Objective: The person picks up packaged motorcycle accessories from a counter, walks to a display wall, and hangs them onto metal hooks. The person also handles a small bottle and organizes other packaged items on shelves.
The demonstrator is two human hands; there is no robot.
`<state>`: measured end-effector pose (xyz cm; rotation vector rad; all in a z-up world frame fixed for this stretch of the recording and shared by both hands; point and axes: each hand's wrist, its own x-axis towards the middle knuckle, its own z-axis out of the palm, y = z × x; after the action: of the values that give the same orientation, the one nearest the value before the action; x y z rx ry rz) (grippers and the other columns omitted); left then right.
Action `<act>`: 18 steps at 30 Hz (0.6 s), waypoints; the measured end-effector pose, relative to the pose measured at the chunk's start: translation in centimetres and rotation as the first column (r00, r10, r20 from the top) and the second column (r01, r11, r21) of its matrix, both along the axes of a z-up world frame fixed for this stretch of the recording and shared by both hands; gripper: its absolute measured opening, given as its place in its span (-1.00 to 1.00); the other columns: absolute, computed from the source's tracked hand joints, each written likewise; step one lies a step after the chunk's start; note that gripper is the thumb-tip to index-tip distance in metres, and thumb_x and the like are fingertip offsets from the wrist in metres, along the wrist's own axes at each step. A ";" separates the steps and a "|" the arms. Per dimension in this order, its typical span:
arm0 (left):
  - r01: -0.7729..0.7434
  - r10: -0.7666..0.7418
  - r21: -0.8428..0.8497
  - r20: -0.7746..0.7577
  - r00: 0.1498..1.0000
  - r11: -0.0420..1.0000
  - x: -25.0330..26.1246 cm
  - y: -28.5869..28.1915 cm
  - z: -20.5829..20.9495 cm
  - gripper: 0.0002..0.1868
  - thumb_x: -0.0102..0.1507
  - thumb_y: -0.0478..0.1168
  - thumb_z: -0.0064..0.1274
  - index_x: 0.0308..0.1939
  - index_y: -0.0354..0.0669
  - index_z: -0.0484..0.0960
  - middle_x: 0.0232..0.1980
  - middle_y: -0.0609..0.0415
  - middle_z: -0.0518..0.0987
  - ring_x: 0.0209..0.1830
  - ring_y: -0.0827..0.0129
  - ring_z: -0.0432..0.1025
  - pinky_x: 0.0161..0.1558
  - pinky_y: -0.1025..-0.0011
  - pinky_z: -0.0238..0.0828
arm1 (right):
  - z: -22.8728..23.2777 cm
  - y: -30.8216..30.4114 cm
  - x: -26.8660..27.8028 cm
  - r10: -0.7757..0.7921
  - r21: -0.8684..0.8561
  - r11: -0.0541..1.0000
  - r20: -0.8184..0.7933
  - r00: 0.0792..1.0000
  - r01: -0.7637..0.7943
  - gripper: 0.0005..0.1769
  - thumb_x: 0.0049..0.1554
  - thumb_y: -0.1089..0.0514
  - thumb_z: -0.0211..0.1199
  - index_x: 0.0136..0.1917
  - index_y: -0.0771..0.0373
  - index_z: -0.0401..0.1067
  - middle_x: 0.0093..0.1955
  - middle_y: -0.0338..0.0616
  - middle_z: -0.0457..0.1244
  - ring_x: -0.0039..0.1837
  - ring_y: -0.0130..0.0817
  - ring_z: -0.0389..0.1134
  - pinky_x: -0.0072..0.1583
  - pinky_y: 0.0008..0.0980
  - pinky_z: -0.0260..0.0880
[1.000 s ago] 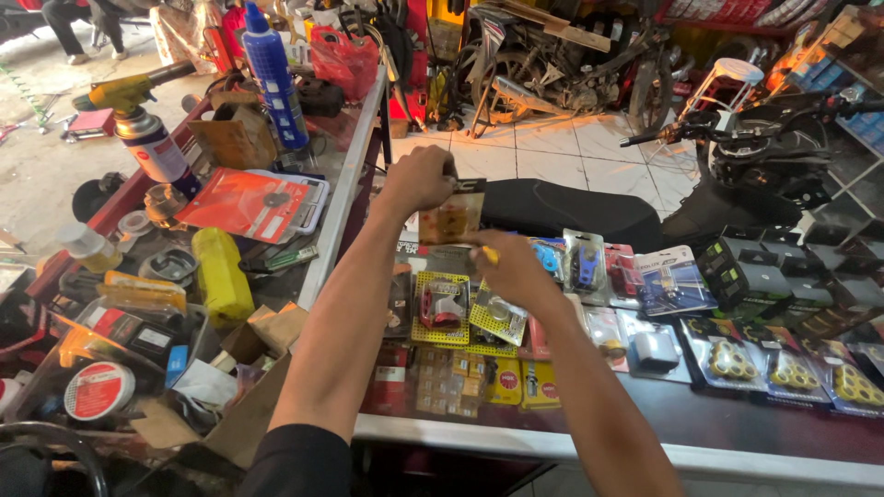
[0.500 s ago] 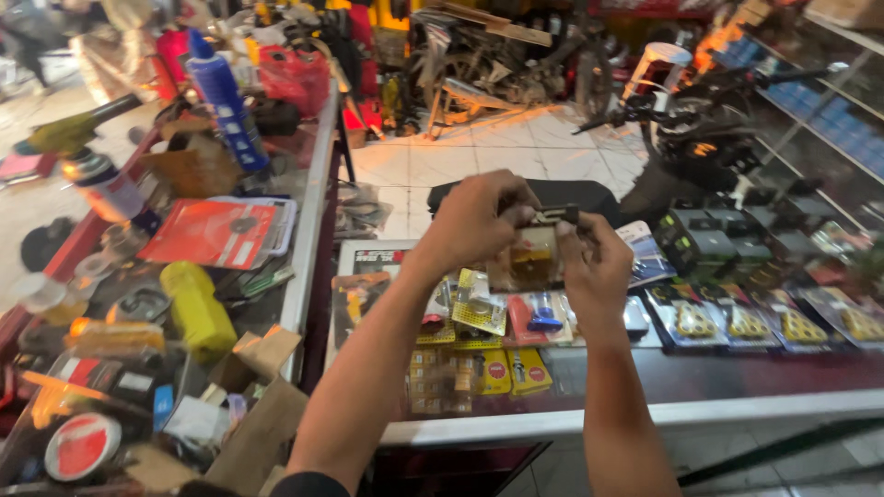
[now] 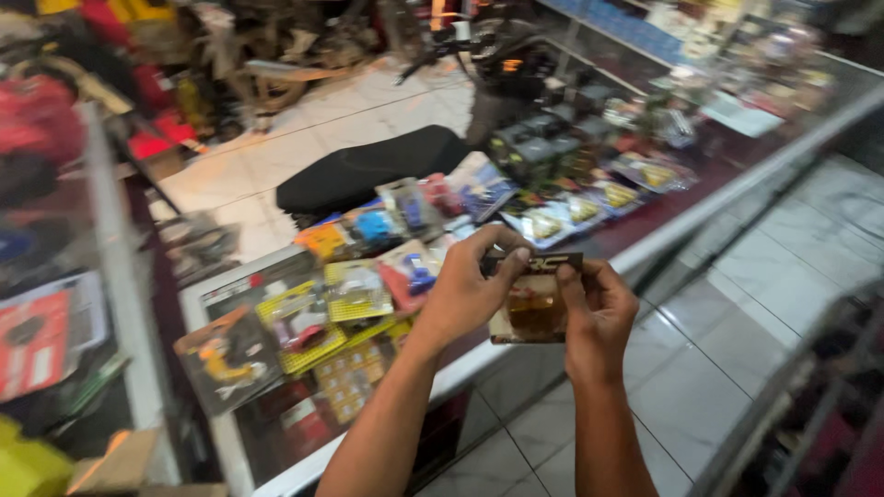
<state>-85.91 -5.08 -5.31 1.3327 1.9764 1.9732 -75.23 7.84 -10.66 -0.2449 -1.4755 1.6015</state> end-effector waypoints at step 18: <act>0.542 -0.509 0.029 0.388 0.768 0.840 23.6 17.2 -3.7 -0.80 0.36 -0.19 0.11 -0.12 -0.30 0.60 -0.28 0.11 0.58 -0.32 0.61 0.42 -0.28 0.54 0.40 | -2.5 8.9 26.2 -0.519 -0.071 0.853 -0.018 0.855 0.517 -0.86 0.27 0.19 0.28 -0.03 0.34 0.47 -0.12 -0.29 0.32 -0.07 -0.62 0.27 -0.02 -0.57 0.29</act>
<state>-62.33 12.16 -9.00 1.1922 1.3044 1.6865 -49.04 16.76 -13.16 -0.5957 -1.1953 1.2019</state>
